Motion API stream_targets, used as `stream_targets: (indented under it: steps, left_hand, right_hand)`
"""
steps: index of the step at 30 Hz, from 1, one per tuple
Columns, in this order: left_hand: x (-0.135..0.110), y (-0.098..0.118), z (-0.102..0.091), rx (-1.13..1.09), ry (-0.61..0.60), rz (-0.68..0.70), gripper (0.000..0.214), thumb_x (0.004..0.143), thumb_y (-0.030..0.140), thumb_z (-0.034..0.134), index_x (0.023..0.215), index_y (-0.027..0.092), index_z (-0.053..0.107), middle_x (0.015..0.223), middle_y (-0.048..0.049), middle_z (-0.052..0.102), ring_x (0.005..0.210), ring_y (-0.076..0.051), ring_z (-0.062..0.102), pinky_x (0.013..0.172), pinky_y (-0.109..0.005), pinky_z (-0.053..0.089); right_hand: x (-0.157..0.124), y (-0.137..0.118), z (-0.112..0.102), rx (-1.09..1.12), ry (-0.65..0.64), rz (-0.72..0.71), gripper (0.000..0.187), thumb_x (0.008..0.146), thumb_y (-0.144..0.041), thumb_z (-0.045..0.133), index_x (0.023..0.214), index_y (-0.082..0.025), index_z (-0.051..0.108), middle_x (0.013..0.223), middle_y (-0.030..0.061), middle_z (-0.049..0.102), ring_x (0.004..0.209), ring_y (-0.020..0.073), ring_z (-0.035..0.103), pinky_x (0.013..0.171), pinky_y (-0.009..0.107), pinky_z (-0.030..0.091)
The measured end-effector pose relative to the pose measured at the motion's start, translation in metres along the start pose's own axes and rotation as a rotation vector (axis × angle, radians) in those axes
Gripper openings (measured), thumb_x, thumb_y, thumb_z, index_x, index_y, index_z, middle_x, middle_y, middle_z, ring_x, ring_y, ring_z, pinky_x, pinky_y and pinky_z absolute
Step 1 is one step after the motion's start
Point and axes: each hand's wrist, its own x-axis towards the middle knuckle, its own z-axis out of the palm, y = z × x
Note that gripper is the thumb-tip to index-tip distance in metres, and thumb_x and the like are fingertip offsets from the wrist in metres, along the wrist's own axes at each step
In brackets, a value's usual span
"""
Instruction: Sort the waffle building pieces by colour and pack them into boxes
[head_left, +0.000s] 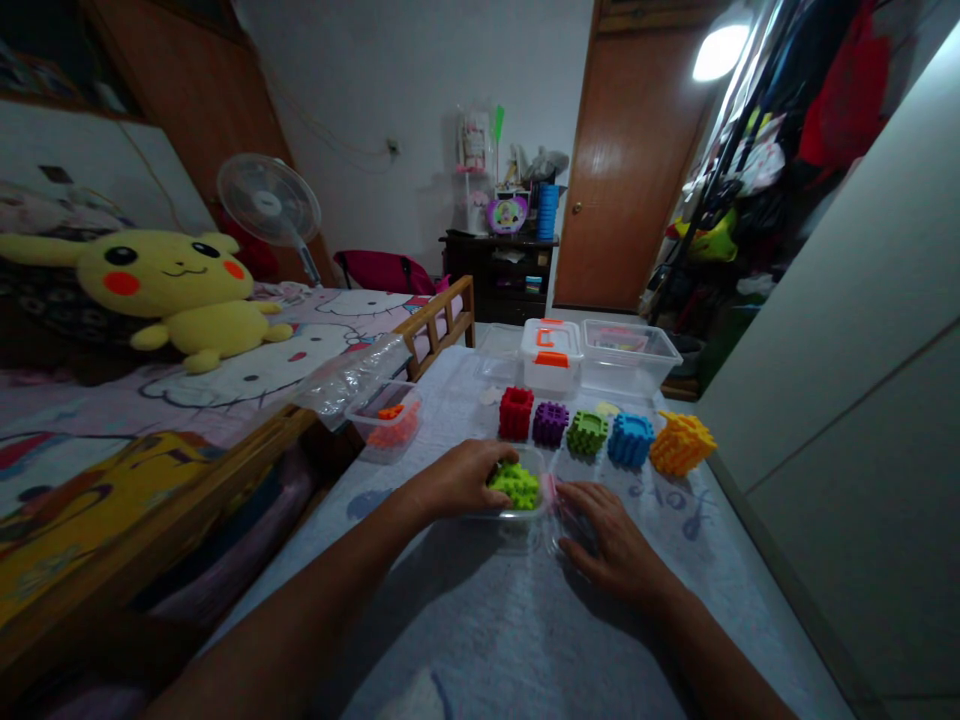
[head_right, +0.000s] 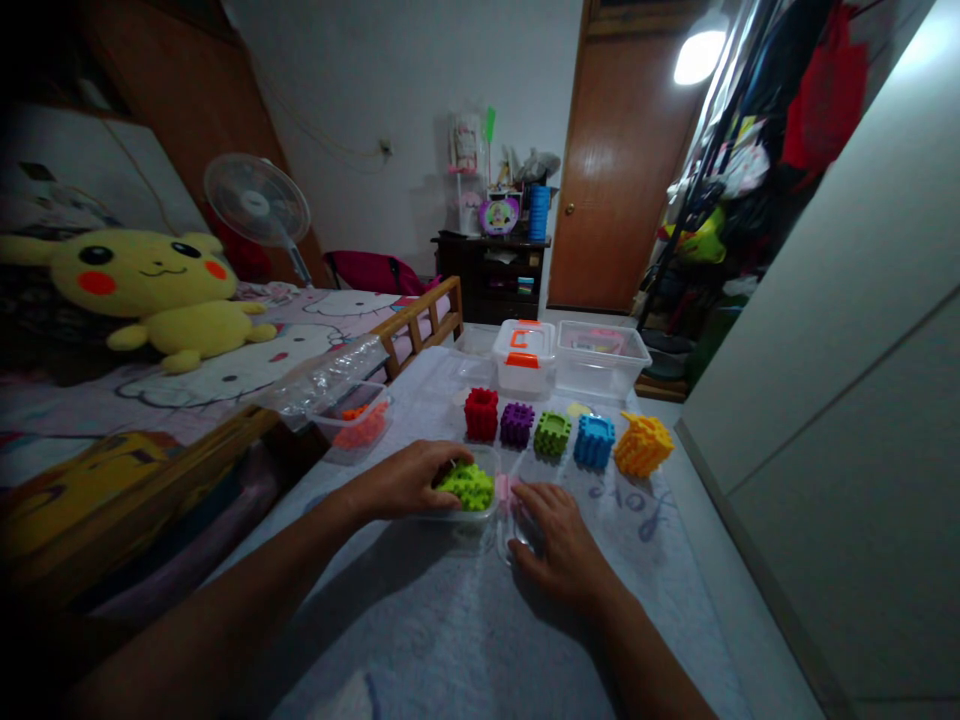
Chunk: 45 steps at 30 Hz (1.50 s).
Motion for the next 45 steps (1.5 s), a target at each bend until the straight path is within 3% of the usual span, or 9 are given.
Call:
stream_targets:
  steps: [8,15,22,29,33,37,45]
  left_hand:
    - [-0.006,-0.005,-0.001,-0.22,0.075,-0.072,0.044,0.074,0.027,0.068,0.117,0.016,0.065,0.098,-0.0047,0.071,0.086,-0.019,0.065,0.076,-0.026,0.048]
    - [-0.003,-0.002,0.011,-0.201,0.176,-0.099,0.042,0.073,0.024,0.068,0.114,0.015,0.067,0.105,-0.0069,0.071,0.088,-0.02,0.065,0.08,-0.028,0.05]
    - [-0.001,-0.001,0.006,-0.151,0.087,0.017,0.049,0.076,0.016,0.063,0.125,0.02,0.059,0.123,-0.0066,0.067,0.109,-0.02,0.062,0.097,-0.032,0.046]
    - [-0.001,0.002,0.0,-0.086,-0.07,0.149,0.059,0.078,0.011,0.06,0.136,0.022,0.05,0.138,-0.0066,0.055,0.128,-0.022,0.047,0.111,-0.037,0.034]
    - [-0.004,0.0,0.002,-0.071,0.029,0.147,0.064,0.072,0.012,0.068,0.133,0.021,0.052,0.137,-0.0085,0.054,0.129,-0.023,0.045,0.111,-0.037,0.033]
    - [-0.002,-0.004,0.01,-0.054,0.139,0.151,0.038,0.076,0.009,0.064,0.113,0.021,0.065,0.12,-0.0064,0.062,0.116,-0.02,0.054,0.104,-0.033,0.04]
    - [0.001,0.003,0.022,-0.039,0.122,0.187,0.037,0.083,0.004,0.053,0.114,0.02,0.067,0.123,-0.0053,0.067,0.115,-0.02,0.056,0.106,-0.035,0.038]
  right_hand:
    - [-0.002,0.001,0.001,-0.007,0.013,-0.01,0.054,0.082,-0.029,0.058,0.133,-0.013,0.052,0.13,0.0169,0.058,0.121,0.0299,0.05,0.105,0.051,0.038]
    - [-0.001,0.002,0.002,-0.013,0.003,0.0,0.055,0.081,-0.029,0.059,0.133,-0.013,0.052,0.13,0.0174,0.058,0.121,0.0308,0.05,0.105,0.052,0.038]
    - [0.0,-0.002,-0.001,-0.011,-0.007,0.008,0.054,0.081,-0.027,0.058,0.133,-0.014,0.053,0.13,0.0171,0.058,0.121,0.0311,0.05,0.105,0.053,0.038]
    - [-0.001,-0.001,0.0,-0.01,-0.01,0.009,0.054,0.081,-0.027,0.058,0.134,-0.015,0.053,0.131,0.0167,0.057,0.122,0.0307,0.05,0.106,0.053,0.037]
    - [-0.001,0.0,0.002,-0.007,0.01,-0.003,0.055,0.081,-0.028,0.058,0.134,-0.015,0.052,0.13,0.0165,0.057,0.12,0.0305,0.05,0.104,0.052,0.038]
    - [-0.001,0.0,0.002,-0.008,0.02,-0.014,0.054,0.081,-0.028,0.057,0.133,-0.016,0.053,0.13,0.0163,0.058,0.12,0.0305,0.051,0.103,0.053,0.038]
    - [0.0,-0.001,0.0,-0.013,0.004,-0.018,0.053,0.081,-0.028,0.058,0.133,-0.016,0.053,0.129,0.0161,0.058,0.12,0.0308,0.051,0.104,0.053,0.038]
